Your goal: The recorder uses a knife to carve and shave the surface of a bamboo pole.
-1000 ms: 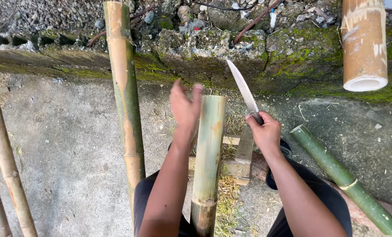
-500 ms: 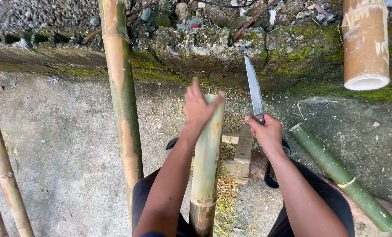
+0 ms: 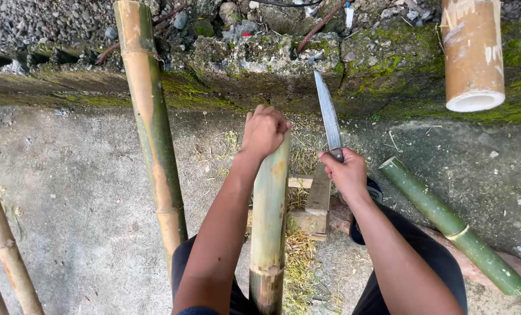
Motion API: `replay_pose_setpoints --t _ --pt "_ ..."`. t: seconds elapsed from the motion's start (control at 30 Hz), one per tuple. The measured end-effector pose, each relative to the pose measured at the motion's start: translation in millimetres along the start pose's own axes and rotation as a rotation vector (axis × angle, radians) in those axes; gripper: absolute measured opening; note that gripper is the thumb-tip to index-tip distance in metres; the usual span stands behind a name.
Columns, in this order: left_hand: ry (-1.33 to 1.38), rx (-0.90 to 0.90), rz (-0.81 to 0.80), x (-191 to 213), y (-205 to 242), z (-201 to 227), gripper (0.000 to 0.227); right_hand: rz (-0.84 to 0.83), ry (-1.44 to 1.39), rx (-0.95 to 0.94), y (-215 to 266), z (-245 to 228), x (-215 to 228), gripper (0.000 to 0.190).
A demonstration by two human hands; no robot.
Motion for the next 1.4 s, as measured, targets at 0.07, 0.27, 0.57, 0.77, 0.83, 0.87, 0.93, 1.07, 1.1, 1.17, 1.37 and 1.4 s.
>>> replay_pose_setpoints --t 0.07,0.27,0.57,0.77,0.83,0.87,0.93,1.07,1.1,1.17,1.37,1.4 --pt "-0.100 -0.029 0.034 -19.4 -9.8 -12.3 0.023 -0.003 -0.002 -0.002 -0.7 1.3 1.2 0.023" --pt "0.049 0.065 0.109 13.2 -24.5 -26.1 0.035 -0.011 0.023 -0.006 -3.4 5.3 3.6 0.021" --pt "-0.242 -0.092 -0.331 -23.3 -17.2 7.6 0.021 -0.033 -0.037 -0.007 -2.8 3.3 -1.9 0.021" --pt "-0.533 -0.222 -0.453 -45.8 -28.5 8.3 0.020 -0.035 -0.013 0.002 -3.0 2.5 -0.8 0.022" --pt "-0.594 -0.241 -0.489 -40.0 -32.0 3.3 0.022 -0.030 -0.026 0.003 -4.1 3.4 -0.6 0.021" --pt "-0.470 -0.173 -0.343 -17.9 -41.1 1.9 0.030 -0.030 -0.037 0.004 -4.2 3.6 -0.9 0.020" --pt "-0.343 -0.114 -0.201 9.5 -49.2 2.5 0.040 -0.021 -0.051 0.003 -5.2 5.3 1.5 0.020" --pt "-0.210 -0.178 -0.372 -12.2 -36.8 1.2 0.038 -0.036 -0.045 -0.005 -3.8 4.5 -1.1 0.021" --pt "-0.212 -0.279 -0.368 -21.6 -33.9 5.2 0.028 -0.038 -0.035 -0.008 -3.3 2.5 -1.6 0.021" --pt "-0.283 -0.226 -0.468 -32.6 -29.5 2.2 0.026 -0.038 -0.025 -0.007 -3.7 2.2 -3.3 0.020" --pt "-0.447 -0.255 -0.412 -31.1 -34.1 15.0 0.036 -0.046 0.015 -0.014 -2.1 3.8 -3.3 0.022" --pt "-0.454 -0.172 -0.436 -22.2 -38.0 13.7 0.042 -0.050 0.016 -0.011 -3.6 3.9 -3.9 0.022"
Point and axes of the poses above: each hand's wrist, its own y-axis away from the middle knuckle, its own x-axis out of the back of the hand, z = x × y, the point moved 10 cm from there along -y, towards the middle knuckle, and after that the axes turned 5 degrees about z, right-handed, at the moved point
